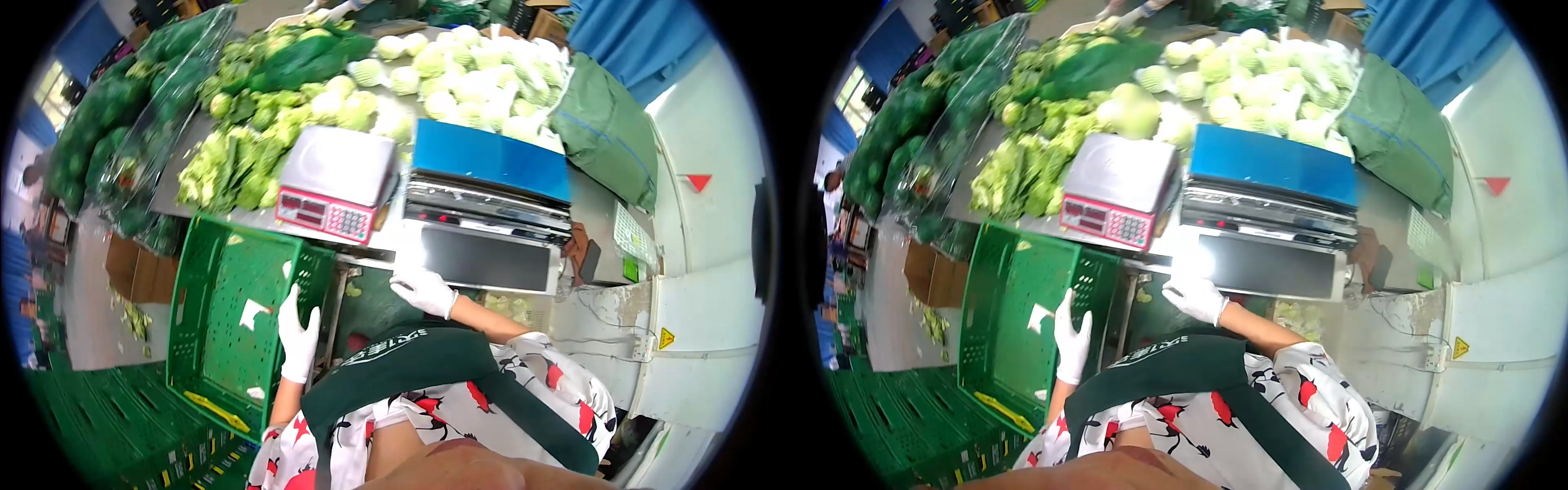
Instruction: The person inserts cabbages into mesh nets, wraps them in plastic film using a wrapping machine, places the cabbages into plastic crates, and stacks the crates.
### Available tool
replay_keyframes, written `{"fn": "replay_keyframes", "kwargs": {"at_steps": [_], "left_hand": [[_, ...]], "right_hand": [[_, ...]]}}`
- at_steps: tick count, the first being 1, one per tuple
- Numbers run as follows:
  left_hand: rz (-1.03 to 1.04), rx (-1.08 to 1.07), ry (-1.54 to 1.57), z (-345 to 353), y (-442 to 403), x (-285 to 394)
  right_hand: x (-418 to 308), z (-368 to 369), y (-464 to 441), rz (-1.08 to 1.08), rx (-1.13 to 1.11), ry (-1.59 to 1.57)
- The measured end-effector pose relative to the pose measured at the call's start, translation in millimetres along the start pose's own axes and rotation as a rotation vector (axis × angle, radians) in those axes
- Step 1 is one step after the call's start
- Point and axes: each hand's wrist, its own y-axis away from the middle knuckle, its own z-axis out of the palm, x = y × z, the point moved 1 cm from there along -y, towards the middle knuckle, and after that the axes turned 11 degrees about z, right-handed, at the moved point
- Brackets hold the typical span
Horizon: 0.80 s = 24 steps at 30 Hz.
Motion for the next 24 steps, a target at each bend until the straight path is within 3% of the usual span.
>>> {"fn": "replay_keyframes", "kwargs": {"at_steps": [3,6,9,13,15,19,23,24], "left_hand": [[0.087,-0.062,0.211,56.7,-68.1,44.8],[0.117,-0.094,0.32,109.2,-146.0,78.1],[0.092,-0.121,0.482,160.3,-236.6,92.6],[-0.087,-0.205,0.723,241.1,-365.2,88.4],[-0.126,-0.213,0.757,287.1,-428.0,85.0],[-0.303,-0.255,0.586,418.1,-533.3,39.8],[-0.443,-0.412,0.637,488.9,-573.7,52.8],[-0.395,-0.377,0.575,483.7,-571.5,76.9]], "right_hand": [[42.7,-55.3,16.9,-0.009,-0.062,0.037],[89.4,-113.3,29.8,0.03,0.03,-0.056],[143.4,-162.0,34.5,0.053,0.192,-0.186],[173.5,-223.4,24.6,0.299,0.251,-0.439],[170.7,-249.8,16.6,0.339,0.251,-0.513],[180.8,-268.3,-0.8,0.221,0.32,-0.426],[188.9,-284.7,-11.4,0.341,0.307,-0.422],[192.8,-284.9,-15.1,0.35,0.329,-0.437]]}}
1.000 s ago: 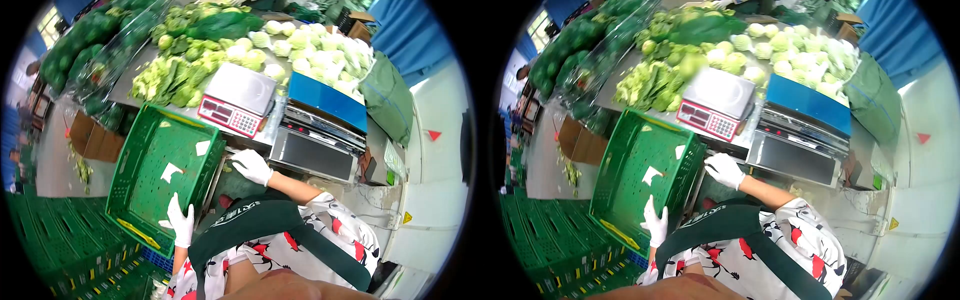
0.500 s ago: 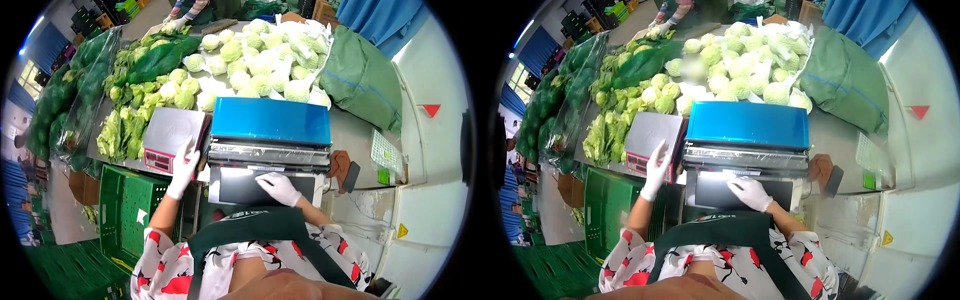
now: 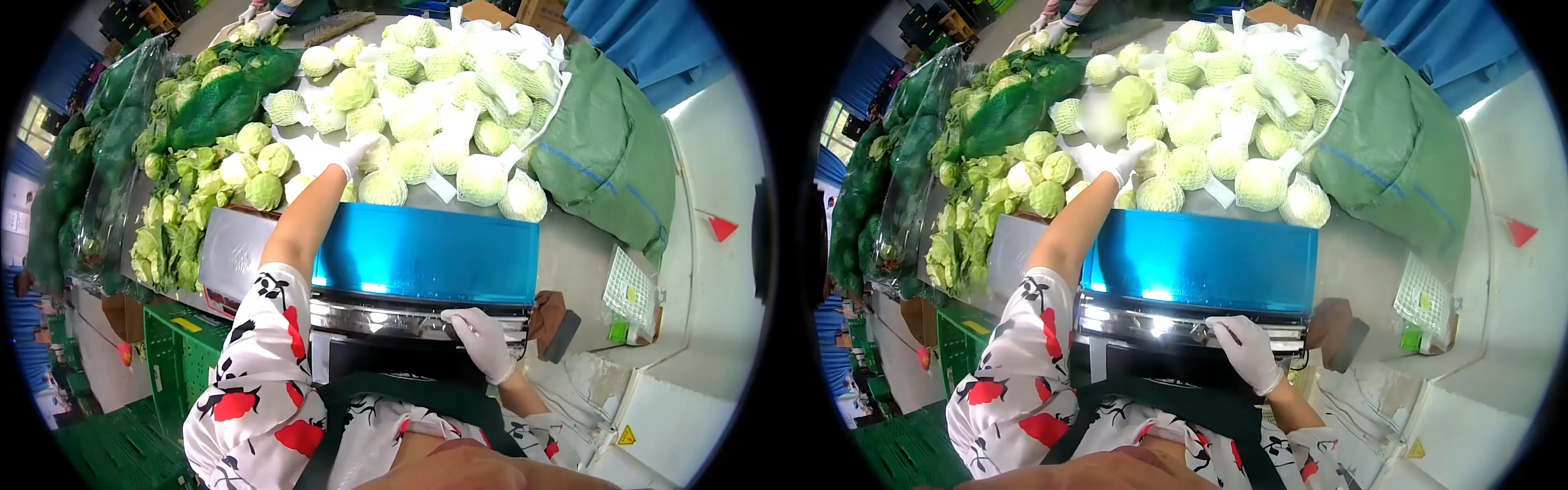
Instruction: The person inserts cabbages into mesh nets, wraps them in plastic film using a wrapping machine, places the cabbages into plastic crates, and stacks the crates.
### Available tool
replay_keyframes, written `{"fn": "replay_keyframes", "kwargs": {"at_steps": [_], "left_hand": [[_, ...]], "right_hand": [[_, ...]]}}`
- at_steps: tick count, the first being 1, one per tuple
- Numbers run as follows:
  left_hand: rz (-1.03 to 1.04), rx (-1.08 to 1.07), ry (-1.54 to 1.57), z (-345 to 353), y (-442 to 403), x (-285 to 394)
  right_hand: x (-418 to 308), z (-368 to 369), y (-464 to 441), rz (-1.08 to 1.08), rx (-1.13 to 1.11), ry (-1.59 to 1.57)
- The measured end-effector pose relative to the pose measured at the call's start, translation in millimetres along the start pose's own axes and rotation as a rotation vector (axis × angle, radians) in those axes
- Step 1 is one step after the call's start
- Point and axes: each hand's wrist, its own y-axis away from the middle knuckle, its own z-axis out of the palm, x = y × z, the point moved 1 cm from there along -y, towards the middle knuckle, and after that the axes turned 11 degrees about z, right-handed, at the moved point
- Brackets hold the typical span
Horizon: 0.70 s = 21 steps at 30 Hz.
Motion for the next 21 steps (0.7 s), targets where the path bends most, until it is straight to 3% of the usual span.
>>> {"fn": "replay_keyframes", "kwargs": {"at_steps": [3,5,7,9,11,15,17,20,21], "left_hand": [[0.054,0.071,-0.213,23.0,-52.2,-56.2],[0.021,-0.138,0.101,8.6,-23.6,-13.2],[-0.218,-0.118,0.312,-2.0,-22.9,-19.5],[-0.197,-0.166,0.442,-19.7,-21.2,-19.1],[0.007,-0.3,0.559,-53.4,-2.6,-8.2],[0.148,-0.112,0.47,-132.9,77.9,13.9],[0.161,-0.056,0.416,-170.5,115.1,2.4],[0.031,0.096,0.503,-205.9,157.8,-13.9],[0.079,0.118,0.462,-210.3,161.2,-15.9]], "right_hand": [[6.0,1.4,-16.4,0.084,0.014,-0.019],[3.1,5.8,-25.7,0.118,0.002,-0.012],[-1.5,10.1,-37.0,0.059,-0.01,0.003],[-7.7,11.2,-51.4,-0.001,-0.021,0.043],[-17.7,10.7,-62.9,-0.047,-0.031,0.105],[-27.9,1.7,-100.4,-0.048,0.009,0.107],[-25.0,1.6,-138.0,-0.309,0.179,0.315],[-12.1,15.6,-214.7,-0.386,0.206,0.633],[-11.1,24.6,-243.3,-0.372,0.196,0.755]]}}
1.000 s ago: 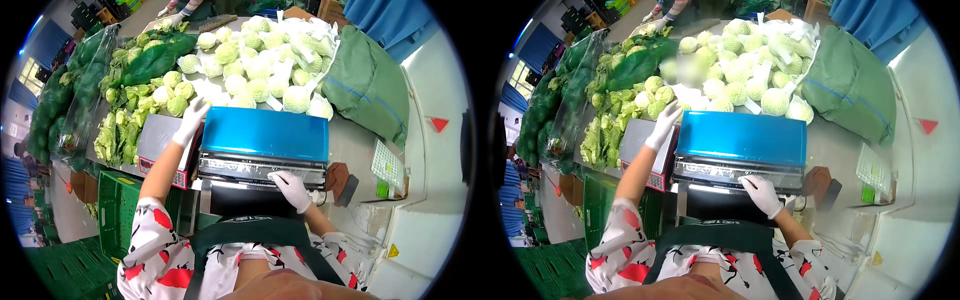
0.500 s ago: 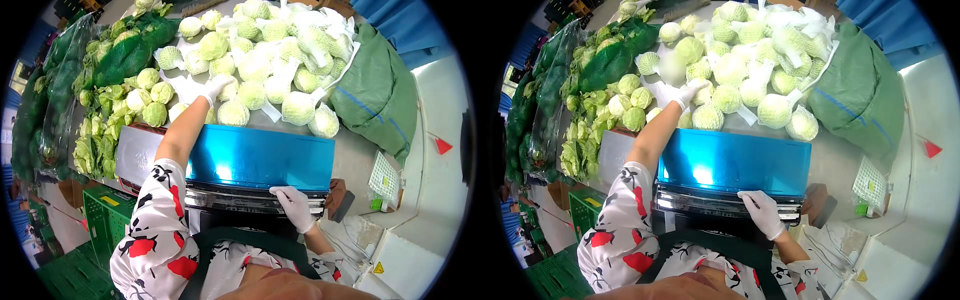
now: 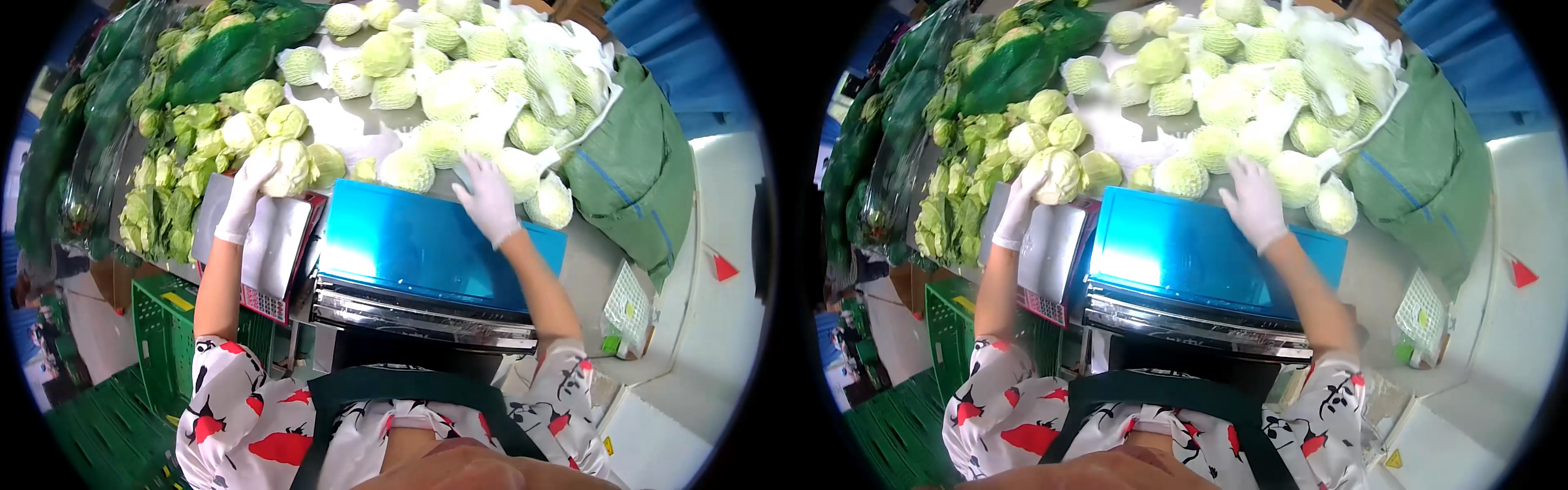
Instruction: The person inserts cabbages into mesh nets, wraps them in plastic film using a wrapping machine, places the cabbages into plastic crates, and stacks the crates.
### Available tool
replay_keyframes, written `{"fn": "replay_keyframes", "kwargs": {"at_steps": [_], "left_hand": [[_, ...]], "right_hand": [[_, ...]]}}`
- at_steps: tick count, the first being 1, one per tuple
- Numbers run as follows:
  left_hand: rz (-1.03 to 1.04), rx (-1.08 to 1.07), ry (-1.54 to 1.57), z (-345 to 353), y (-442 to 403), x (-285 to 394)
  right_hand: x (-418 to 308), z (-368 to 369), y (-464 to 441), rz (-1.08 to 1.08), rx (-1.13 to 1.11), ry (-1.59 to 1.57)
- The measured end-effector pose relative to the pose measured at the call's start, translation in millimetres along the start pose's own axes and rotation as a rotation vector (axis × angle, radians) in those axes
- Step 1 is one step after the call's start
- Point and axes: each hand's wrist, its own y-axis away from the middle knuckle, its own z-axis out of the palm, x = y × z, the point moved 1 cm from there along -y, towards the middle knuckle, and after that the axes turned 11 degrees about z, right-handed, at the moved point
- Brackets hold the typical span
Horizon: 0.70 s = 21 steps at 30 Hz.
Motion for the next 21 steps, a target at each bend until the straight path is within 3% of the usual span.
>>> {"fn": "replay_keyframes", "kwargs": {"at_steps": [5,7,11,14,15,16,18,19,21], "left_hand": [[0.298,0.144,-0.38,-7.6,-32.4,-21.1],[0.284,0.203,-0.422,-19.3,-56.4,-55.1],[0.235,0.276,-0.603,-13.8,-66.0,-49.0],[0.455,0.396,-1.233,-3.1,-65.1,-29.4],[0.529,0.37,-1.23,-1.7,-71.1,-29.9],[0.397,0.237,-1.059,-2.4,-75.7,-32.8],[0.512,0.119,-1.146,1.3,-75.6,-37.0],[0.472,0.086,-1.175,3.9,-76.4,-31.3],[0.396,0.019,-1.224,9.5,-83.2,-16.5]], "right_hand": [[9.8,101.6,-90.1,-0.273,0.043,0.591],[11.3,123.8,-105.0,-0.307,-0.008,0.729],[5.1,128.2,-111.1,-0.267,-0.064,0.708],[3.8,114.5,-109.2,-0.27,-0.13,0.666],[2.0,112.6,-110.2,-0.324,-0.004,0.654],[2.1,111.1,-110.8,-0.274,-0.031,0.577],[-1.7,88.7,-106.7,-0.168,-0.094,0.426],[-9.4,74.0,-106.9,-0.079,-0.153,0.352],[-16.1,51.2,-109.6,0.054,-0.065,0.175]]}}
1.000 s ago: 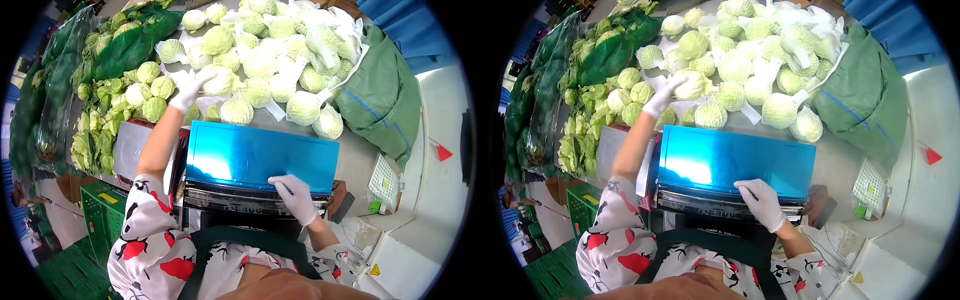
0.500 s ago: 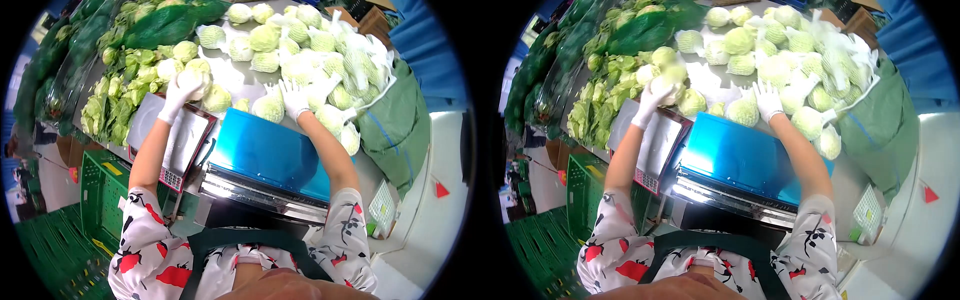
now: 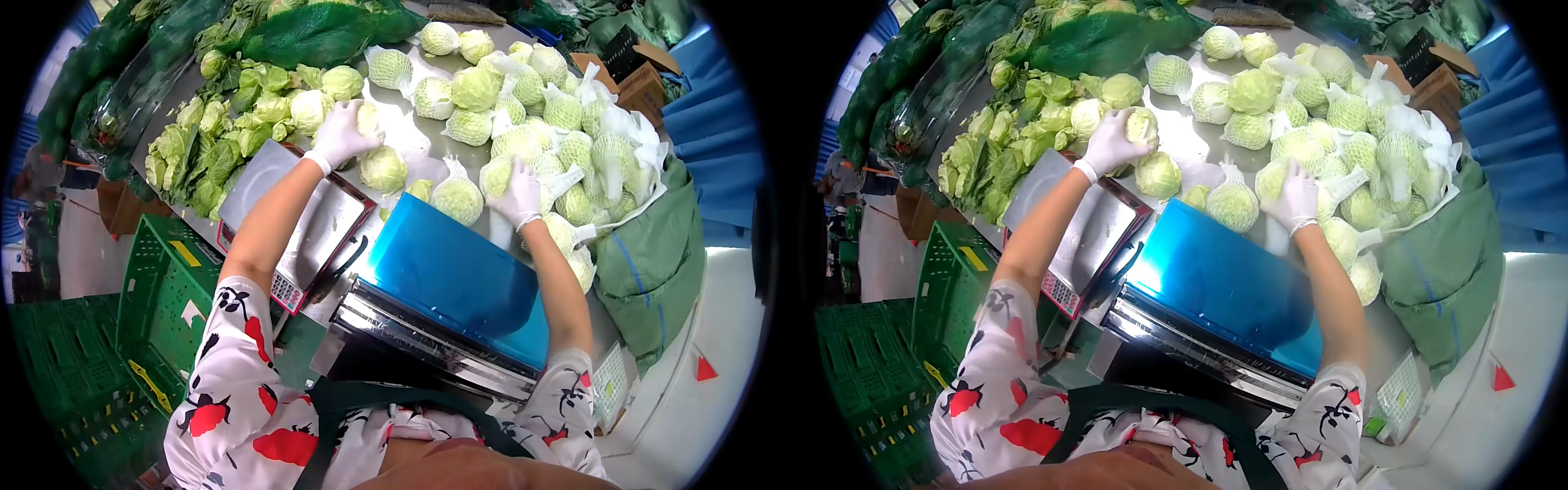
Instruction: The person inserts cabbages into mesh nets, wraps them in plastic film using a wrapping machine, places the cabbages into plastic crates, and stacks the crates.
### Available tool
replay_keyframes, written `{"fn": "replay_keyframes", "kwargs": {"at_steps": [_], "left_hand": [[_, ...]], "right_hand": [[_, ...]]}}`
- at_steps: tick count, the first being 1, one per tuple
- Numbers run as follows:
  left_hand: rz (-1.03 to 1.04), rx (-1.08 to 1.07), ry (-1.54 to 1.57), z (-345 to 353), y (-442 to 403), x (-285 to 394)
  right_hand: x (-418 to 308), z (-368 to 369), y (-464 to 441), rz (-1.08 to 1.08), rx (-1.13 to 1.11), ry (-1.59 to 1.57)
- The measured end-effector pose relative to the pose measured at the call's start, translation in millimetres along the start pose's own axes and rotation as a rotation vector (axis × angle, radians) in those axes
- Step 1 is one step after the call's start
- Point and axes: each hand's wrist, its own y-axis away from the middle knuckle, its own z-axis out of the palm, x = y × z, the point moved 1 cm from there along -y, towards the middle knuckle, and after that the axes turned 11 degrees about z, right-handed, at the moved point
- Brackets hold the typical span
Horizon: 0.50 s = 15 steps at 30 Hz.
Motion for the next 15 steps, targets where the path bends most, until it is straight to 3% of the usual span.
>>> {"fn": "replay_keyframes", "kwargs": {"at_steps": [2,5,6,9,13,15], "left_hand": [[0.058,0.063,-0.001,-0.4,-13.5,12.1],[0.15,0.121,0.043,26.9,-34.7,26.3],[0.184,0.106,0.079,43.6,-43.4,23.8],[0.127,-0.028,0.092,67.2,-65.2,32.0],[-0.011,-0.17,0.175,92.9,-89.7,3.2],[-0.034,-0.183,0.24,97.6,-90.7,-18.5]], "right_hand": [[9.4,-7.5,-8.0,0.017,0.156,-0.243],[25.1,-22.3,-24.4,0.108,0.029,-0.76],[6.8,-50.7,-16.7,0.137,-0.236,-1.119],[-24.0,-78.2,2.7,0.165,-0.479,-1.493],[-74.3,-108.2,47.5,0.181,-0.706,-1.633],[-86.3,-86.2,57.3,0.151,-0.83,-1.703]]}}
